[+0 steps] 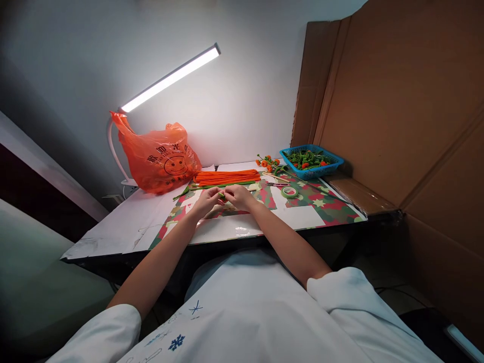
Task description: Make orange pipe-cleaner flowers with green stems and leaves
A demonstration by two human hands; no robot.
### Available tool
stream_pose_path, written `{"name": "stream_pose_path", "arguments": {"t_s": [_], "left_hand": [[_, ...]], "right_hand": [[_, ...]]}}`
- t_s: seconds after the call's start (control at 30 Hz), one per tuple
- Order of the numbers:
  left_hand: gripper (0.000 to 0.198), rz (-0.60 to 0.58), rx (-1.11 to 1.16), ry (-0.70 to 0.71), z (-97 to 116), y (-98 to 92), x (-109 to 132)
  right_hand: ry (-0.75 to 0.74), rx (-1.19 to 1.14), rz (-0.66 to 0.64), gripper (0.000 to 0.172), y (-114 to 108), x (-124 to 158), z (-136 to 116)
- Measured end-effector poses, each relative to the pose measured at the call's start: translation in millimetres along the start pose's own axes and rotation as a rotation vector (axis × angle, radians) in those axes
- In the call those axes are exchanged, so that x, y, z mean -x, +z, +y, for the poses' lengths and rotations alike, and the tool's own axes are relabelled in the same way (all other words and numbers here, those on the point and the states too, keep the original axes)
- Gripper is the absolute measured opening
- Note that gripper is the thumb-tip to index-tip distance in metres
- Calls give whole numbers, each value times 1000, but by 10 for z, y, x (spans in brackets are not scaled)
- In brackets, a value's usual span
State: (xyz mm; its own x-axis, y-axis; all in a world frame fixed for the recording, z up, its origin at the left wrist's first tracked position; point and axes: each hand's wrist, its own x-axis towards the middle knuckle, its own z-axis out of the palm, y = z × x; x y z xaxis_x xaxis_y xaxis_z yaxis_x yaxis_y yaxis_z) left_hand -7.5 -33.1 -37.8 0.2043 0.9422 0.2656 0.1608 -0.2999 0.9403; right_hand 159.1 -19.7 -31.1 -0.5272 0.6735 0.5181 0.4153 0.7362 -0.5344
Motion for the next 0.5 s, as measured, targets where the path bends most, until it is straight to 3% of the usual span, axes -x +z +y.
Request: {"name": "stream_pose_path", "arguments": {"t_s": [0.27, 0.5], "left_hand": [[22, 127, 100, -40, -63, 76, -35], [32, 211, 172, -17, -119, 51, -81]], "right_hand": [[48, 84, 34, 24, 22, -12, -29], [202, 133, 80, 23, -2, 23, -71]]}}
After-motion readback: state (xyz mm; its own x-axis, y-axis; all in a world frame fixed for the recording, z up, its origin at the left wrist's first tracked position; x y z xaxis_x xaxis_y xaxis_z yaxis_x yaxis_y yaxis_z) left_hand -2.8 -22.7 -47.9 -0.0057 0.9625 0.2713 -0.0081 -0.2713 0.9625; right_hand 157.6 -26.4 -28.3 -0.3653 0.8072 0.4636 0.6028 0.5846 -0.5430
